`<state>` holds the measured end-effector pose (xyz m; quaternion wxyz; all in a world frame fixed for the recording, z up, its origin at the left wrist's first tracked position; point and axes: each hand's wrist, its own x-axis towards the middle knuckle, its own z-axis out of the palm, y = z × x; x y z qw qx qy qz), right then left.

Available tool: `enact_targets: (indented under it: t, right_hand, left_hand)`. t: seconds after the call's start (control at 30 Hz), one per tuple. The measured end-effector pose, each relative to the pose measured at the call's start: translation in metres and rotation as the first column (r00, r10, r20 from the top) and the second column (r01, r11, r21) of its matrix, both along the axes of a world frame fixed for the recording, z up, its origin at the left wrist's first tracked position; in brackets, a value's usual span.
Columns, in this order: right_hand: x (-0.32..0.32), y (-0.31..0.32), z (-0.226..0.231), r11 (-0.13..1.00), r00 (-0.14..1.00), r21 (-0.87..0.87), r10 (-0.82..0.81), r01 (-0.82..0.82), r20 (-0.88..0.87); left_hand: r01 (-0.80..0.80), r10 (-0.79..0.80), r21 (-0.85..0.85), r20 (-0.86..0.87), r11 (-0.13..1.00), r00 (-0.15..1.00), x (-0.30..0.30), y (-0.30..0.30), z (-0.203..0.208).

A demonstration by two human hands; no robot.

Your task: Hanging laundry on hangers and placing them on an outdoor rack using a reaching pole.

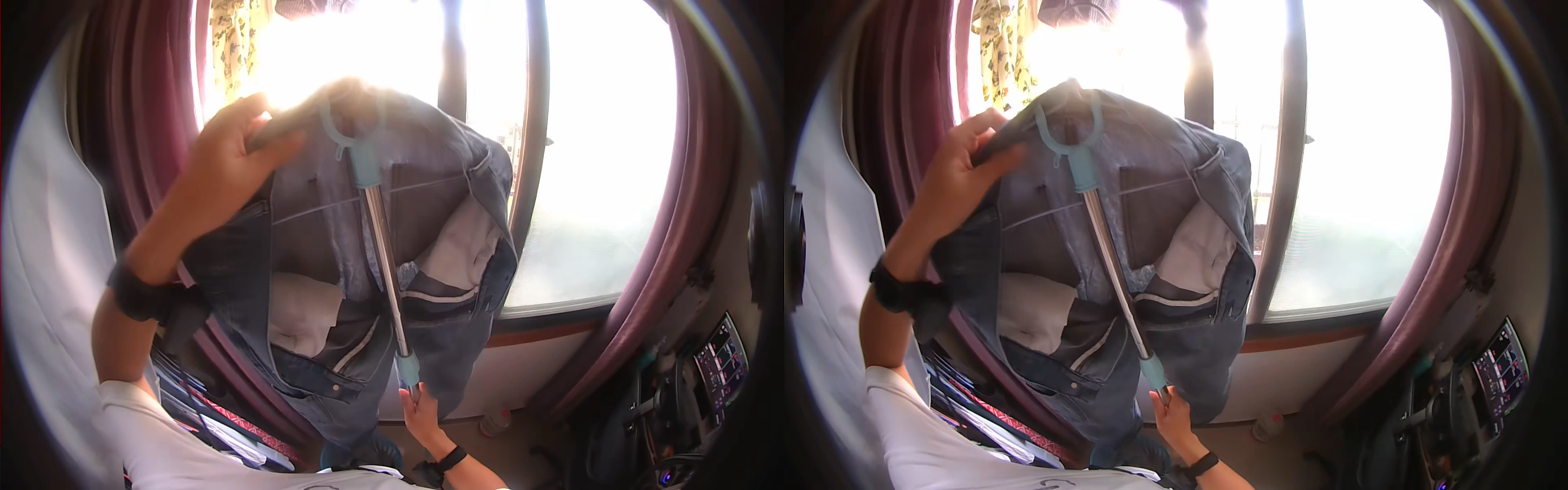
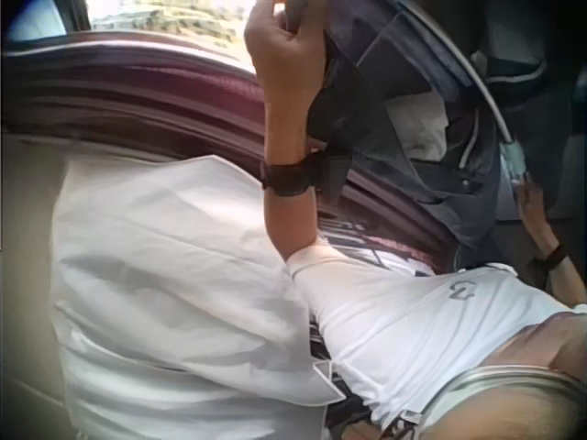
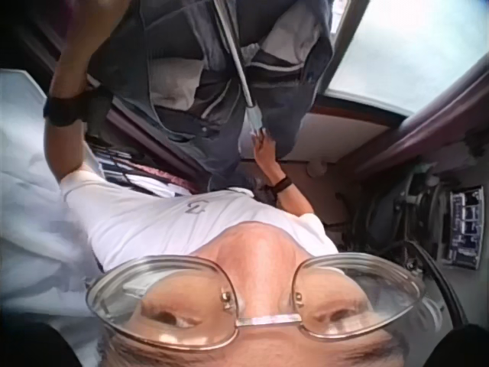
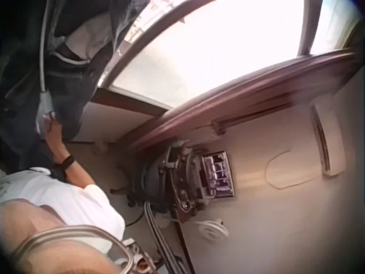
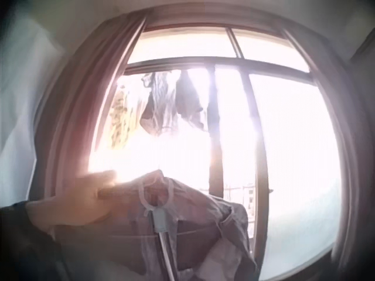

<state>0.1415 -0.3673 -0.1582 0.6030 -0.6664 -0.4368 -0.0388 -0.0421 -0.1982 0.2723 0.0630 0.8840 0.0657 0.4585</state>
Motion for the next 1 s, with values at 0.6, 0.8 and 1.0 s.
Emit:
enact_targets:
  t: [0.6,0.8,1.0]
  right_hand:
    - [0.010,0.103,0.231,0.916,0.924,0.142,0.382,-0.376,-0.015]
    - [0.052,0.154,0.225,0.851,0.884,0.347,0.454,-0.395,-0.109]
    - [0.037,0.180,0.083,0.972,0.975,0.085,0.222,-0.219,-0.025]
  left_hand:
    - [0.587,-0.229,-0.565,0.579,0.580,0.783,0.096,0.126,-0.124]
    - [0.650,-0.505,-0.643,0.435,0.406,0.746,0.163,0.137,-0.160]
    - [0.728,-0.644,-0.566,0.400,0.386,0.652,0.239,0.211,-0.091]
